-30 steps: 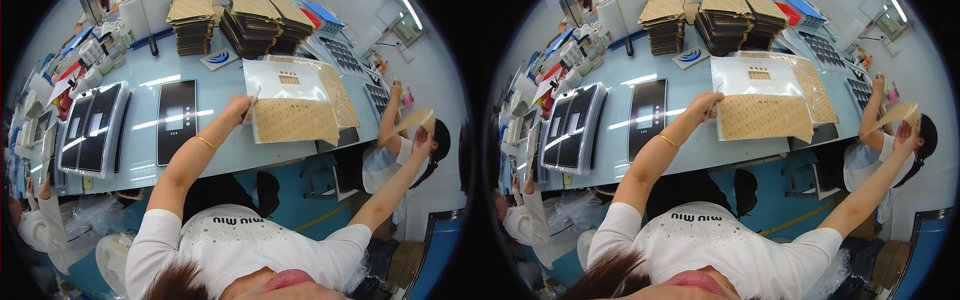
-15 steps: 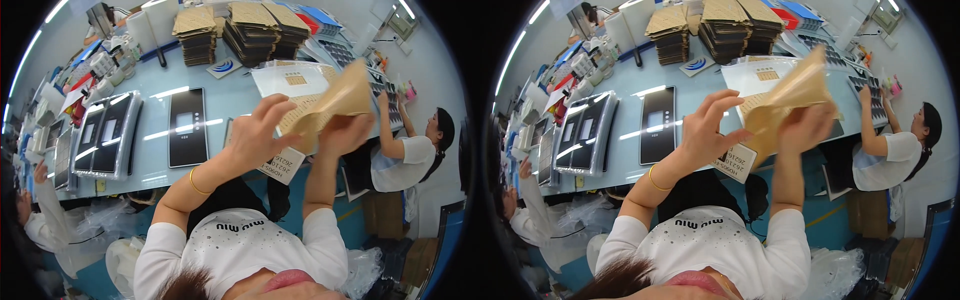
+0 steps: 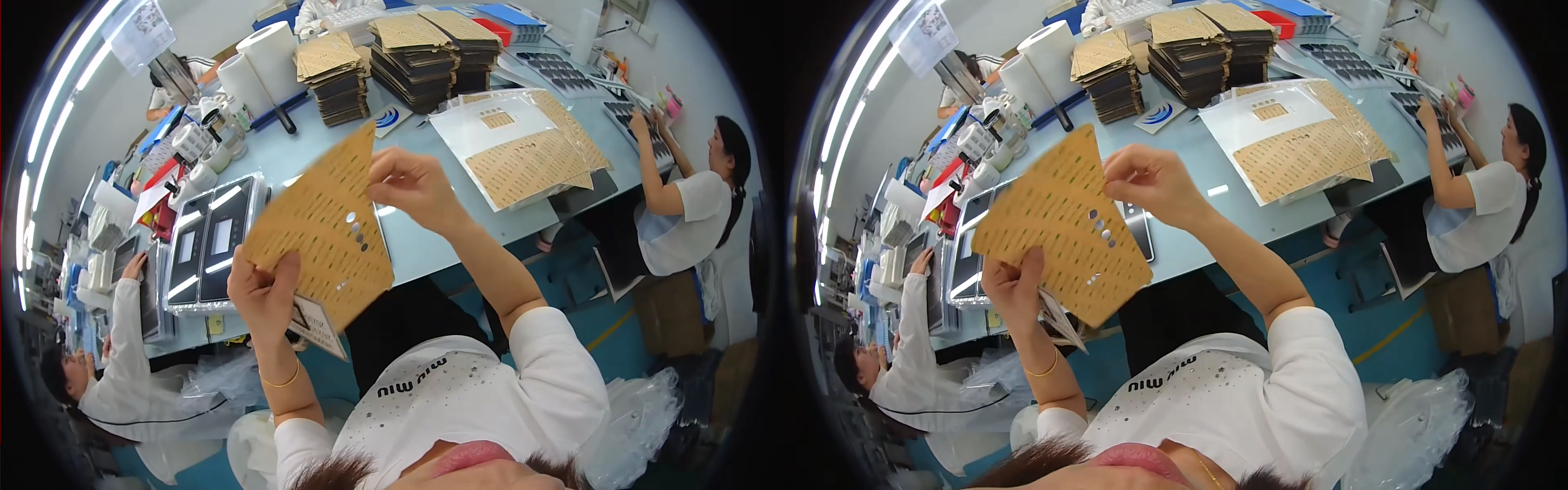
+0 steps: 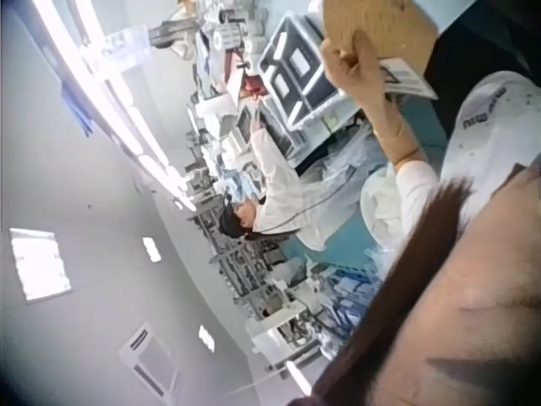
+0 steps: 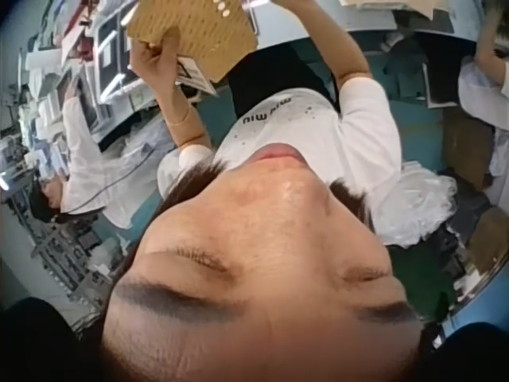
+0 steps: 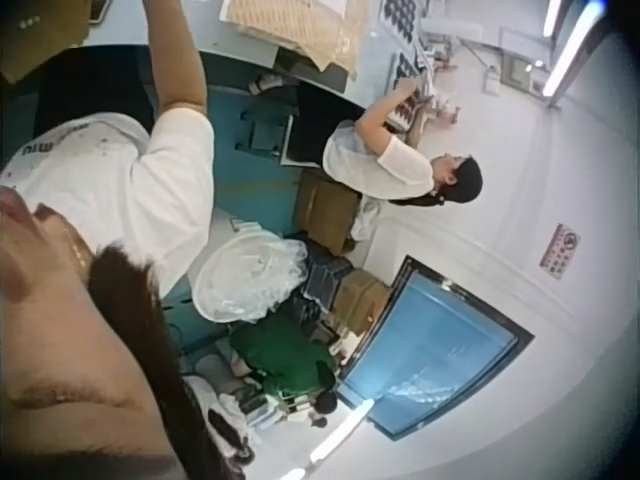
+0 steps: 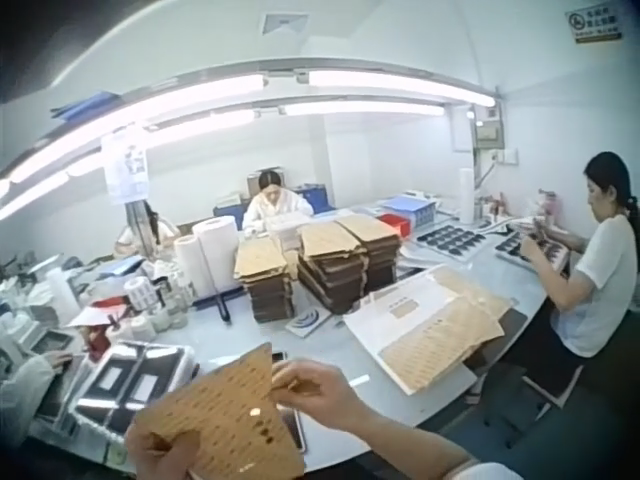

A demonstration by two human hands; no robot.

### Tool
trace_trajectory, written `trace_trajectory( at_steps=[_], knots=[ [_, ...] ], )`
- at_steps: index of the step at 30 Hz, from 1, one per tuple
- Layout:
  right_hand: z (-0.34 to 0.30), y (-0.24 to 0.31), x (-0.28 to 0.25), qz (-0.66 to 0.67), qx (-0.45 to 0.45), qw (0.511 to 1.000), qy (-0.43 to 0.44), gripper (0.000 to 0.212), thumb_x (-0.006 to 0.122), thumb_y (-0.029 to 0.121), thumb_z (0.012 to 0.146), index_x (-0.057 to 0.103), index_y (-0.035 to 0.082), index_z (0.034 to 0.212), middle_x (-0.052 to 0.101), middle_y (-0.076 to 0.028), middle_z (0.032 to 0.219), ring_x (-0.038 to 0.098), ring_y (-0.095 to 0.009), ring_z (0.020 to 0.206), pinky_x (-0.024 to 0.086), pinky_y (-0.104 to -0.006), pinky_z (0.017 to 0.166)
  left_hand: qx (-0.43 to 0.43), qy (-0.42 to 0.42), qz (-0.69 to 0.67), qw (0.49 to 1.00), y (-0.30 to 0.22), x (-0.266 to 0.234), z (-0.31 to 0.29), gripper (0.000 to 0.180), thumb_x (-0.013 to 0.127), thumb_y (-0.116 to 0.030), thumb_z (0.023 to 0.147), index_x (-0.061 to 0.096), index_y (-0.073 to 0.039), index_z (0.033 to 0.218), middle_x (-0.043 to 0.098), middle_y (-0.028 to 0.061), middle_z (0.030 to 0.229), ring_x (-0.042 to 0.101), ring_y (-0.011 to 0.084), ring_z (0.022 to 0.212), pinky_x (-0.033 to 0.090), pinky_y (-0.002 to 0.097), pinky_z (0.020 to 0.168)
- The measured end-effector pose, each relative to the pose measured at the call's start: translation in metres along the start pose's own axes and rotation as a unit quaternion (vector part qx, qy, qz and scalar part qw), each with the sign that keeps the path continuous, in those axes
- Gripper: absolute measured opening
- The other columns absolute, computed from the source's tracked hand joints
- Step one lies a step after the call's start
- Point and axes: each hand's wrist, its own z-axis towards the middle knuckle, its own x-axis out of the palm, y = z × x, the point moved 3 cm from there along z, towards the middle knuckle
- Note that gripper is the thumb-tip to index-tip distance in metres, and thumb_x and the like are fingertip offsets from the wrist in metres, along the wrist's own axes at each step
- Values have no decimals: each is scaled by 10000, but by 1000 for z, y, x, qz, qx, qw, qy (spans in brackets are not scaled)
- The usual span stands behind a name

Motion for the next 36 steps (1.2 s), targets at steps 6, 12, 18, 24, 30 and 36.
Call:
trace_trajectory(
  at_steps=[6,12,18,24,30,36],
  knots=[
    [5,6,29,-17,-17,1000,4,79,662,-33,820,602,-6,864,616,-63,975,591,-92,797,516,-231,678,-35,-83,-36,995,-1,-21,-7,315,657,59,804,554,36,1101,617,65,941,552,42,688,426,163,517],
    [32,7,8,-32,-18,999,-35,120,653,9,839,598,-10,944,606,-85,1042,585,-109,785,511,-246,680,-141,37,93,985,67,-36,-21,336,625,20,810,545,23,1137,656,107,907,601,93,711,472,187,561],
    [25,-33,-9,-323,11,946,27,584,680,18,801,446,119,1327,618,-69,916,577,-97,762,493,-235,658,-283,1,-72,956,92,-17,-25,505,620,-21,814,440,15,1284,659,94,801,577,76,666,434,203,565],
    [7,-71,-27,-221,174,959,38,781,645,-45,798,286,193,1449,594,-40,899,579,-82,677,497,-218,571,-400,25,-216,891,108,-3,-33,582,631,-27,790,383,31,1313,583,23,694,487,46,491,360,187,429],
    [1,-86,-14,-290,113,950,19,770,612,-59,817,259,195,1453,579,-35,854,612,-80,662,515,-206,533,-451,21,-211,867,126,0,-47,593,630,-72,800,366,39,1319,552,22,688,431,49,413,330,207,374],
    [2,-93,-41,-206,47,974,-86,738,571,-83,843,230,171,1447,584,-51,868,607,-86,645,522,-211,548,-282,-13,87,955,140,-13,-68,528,615,-181,862,428,-7,1324,655,159,1076,634,259,891,490,344,814]
  ],
)
